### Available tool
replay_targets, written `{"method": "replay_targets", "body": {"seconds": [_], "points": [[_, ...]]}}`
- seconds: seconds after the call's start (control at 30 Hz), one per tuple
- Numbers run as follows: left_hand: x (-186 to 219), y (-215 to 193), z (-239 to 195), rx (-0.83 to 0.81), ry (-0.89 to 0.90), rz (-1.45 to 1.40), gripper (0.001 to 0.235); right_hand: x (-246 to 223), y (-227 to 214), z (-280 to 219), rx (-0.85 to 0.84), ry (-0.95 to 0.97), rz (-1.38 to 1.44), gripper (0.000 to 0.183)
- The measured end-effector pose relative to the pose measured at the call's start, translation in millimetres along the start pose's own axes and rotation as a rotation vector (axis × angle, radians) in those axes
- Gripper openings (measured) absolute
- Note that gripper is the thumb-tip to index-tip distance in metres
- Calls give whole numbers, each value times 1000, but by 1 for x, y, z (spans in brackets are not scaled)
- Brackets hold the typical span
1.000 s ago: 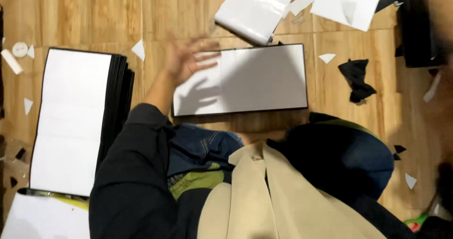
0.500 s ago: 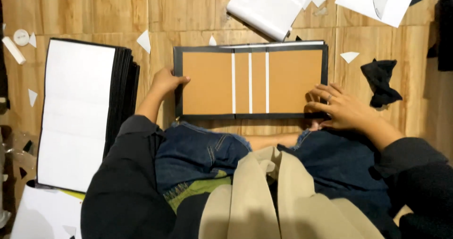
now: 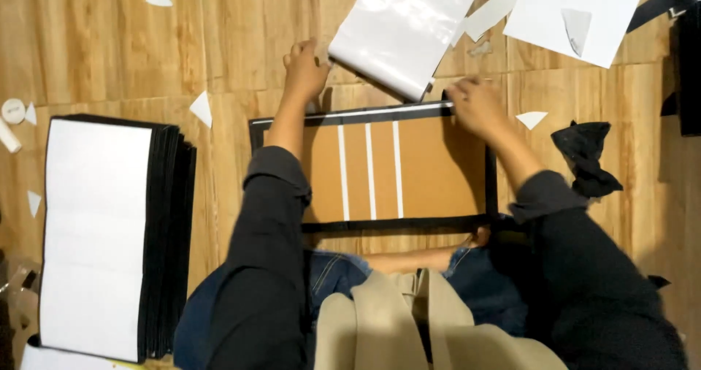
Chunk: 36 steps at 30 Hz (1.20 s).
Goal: Applying white adhesive sheets to black boards and smoothing them with a tool
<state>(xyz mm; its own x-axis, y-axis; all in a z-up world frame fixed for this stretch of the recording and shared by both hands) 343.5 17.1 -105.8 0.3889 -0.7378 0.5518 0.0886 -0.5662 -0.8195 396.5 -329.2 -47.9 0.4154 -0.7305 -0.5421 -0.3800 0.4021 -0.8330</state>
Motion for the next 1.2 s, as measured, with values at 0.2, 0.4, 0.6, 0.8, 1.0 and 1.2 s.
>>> {"method": "replay_targets", "body": {"seconds": [0.2, 0.4, 0.6, 0.8, 1.0, 1.2], "points": [[97, -4, -44, 299, 20, 30, 51, -19, 31, 29, -150, 333, 149, 49], [149, 53, -89, 330, 237, 127, 92, -55, 1, 25, -46, 656, 1008, 14], [174, 48, -93, 656, 154, -72, 82, -89, -25, 24, 30, 479, 1121, 24], [162, 21, -78, 771, 64, -162, 33, -119, -38, 21, -29, 334, 1046, 39], [136, 10, -55, 659, 266, 228, 32, -87, 3, 27, 14, 464, 1093, 28], [161, -31, -60, 716, 531, 423, 35, -82, 12, 28, 322, 350, 611, 59]]}}
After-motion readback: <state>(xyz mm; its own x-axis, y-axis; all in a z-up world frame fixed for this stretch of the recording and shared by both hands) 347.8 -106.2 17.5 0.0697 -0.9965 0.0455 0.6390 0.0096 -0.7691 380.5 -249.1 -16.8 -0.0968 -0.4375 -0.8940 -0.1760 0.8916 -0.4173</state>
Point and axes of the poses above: each hand's wrist, its own z-axis towards the middle knuckle, its own y-axis out of the palm, x = y × z, the point moved 4 cm from there along z, towards the middle knuckle, and after that the axes turned 1 degree about -z, right-handed, at the moved point
